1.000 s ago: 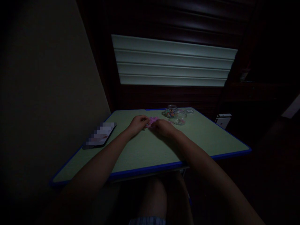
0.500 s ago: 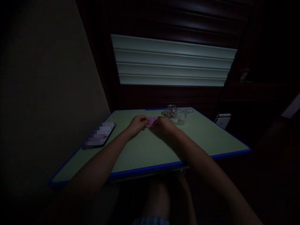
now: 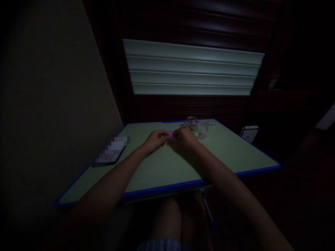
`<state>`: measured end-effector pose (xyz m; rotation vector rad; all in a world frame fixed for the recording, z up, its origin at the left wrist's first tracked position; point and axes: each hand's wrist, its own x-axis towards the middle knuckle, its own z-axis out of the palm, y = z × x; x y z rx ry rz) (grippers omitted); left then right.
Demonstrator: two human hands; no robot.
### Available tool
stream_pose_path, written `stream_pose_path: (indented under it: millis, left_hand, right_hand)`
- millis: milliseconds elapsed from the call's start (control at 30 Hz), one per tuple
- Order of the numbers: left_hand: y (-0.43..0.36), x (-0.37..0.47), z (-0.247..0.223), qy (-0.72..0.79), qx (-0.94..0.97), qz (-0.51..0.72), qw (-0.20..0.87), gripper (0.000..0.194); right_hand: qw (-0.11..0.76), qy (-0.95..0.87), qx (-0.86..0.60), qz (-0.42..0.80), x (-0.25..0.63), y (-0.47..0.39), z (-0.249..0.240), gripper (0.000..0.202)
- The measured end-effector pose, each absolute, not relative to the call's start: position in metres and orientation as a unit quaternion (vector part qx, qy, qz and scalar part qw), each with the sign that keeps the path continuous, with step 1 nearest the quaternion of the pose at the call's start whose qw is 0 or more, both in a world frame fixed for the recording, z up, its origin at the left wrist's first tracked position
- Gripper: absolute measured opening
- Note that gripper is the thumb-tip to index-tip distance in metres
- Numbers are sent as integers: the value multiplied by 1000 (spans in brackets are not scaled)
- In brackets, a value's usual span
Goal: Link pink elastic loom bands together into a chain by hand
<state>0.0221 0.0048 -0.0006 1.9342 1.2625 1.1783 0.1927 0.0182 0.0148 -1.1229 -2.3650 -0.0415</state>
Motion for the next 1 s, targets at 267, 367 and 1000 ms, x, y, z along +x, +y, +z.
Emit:
stream_pose_path:
  millis: [267, 367, 1000]
  left_hand:
    - [6, 22, -1, 469, 726, 431, 258, 22]
    - [6, 22, -1, 467, 729, 430, 256, 21]
    - [3, 23, 4, 465, 721, 460, 228, 16]
  right_hand:
    - [257, -881, -396, -1, 191, 19, 14, 21]
    - [258, -882, -393, 4, 191, 18, 15, 23]
    - [366, -810, -440, 128, 192, 28, 10, 39]
